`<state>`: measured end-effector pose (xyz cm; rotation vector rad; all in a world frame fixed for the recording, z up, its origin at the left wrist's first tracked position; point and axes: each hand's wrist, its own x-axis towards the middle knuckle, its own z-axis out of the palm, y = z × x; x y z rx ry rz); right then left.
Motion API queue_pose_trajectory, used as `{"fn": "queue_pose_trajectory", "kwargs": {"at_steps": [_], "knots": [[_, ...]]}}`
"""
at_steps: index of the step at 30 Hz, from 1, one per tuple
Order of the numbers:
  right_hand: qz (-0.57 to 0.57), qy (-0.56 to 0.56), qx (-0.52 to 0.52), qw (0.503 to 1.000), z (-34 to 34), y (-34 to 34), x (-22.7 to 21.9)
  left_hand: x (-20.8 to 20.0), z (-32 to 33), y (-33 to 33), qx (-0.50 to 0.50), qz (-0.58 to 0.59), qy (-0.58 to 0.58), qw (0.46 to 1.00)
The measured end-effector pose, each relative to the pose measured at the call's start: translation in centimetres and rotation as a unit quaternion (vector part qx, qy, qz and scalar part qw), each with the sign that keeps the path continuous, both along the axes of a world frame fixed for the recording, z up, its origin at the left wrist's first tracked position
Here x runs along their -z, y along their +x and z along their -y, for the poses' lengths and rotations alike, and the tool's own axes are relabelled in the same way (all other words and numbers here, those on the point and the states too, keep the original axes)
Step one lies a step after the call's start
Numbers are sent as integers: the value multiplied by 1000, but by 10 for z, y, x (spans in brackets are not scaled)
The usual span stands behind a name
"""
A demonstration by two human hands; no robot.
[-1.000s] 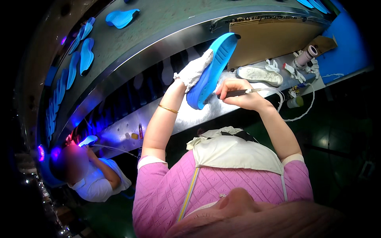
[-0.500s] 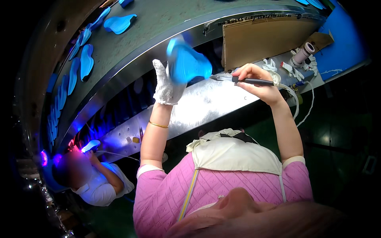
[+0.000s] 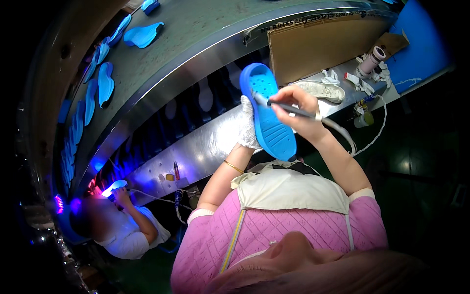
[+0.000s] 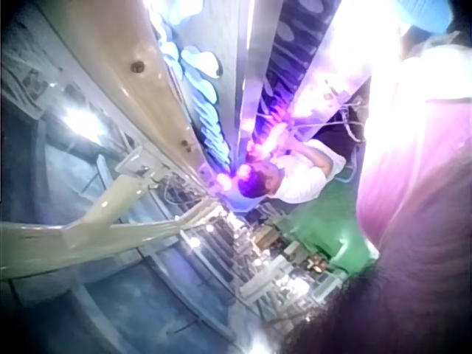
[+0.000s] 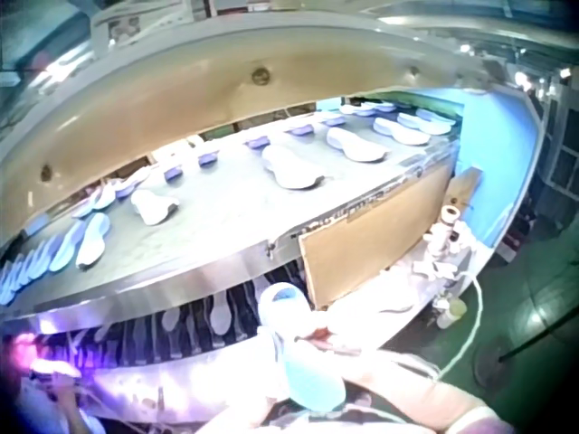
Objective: The person repeatedly picks up shoe soles from a conveyor belt, applies liquid coating to them using a brush tool, and places the soles back onto the conveyor belt.
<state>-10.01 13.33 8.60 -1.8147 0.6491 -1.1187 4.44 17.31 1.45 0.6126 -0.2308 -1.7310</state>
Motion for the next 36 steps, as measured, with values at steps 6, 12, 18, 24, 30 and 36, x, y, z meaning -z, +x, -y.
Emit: {"fn": "queue_pose_trajectory", "kwargs": {"at_steps": [6,12,18,24,30,36], "knots": [[2,-26,19,999,-3,4,1,17,10,13,2,-185,-95,978],[-35,0,4,999,-13,-2,-1,5,17,20,-79,-45,-98,991],[-119,-52,-51,990,-23,-8,-3,2,16,33,-78,-49,-105,990],[-154,-69,-98,981,-27,-10,-6,-2,19,41,-79,-66,-117,988],[-28,66,-37,997,-1,-21,-2,-29,3,25,-64,-194,-162,966],[22,20,-40,999,-17,-12,-1,-45,-3,6,-98,-29,-192,976]]}}
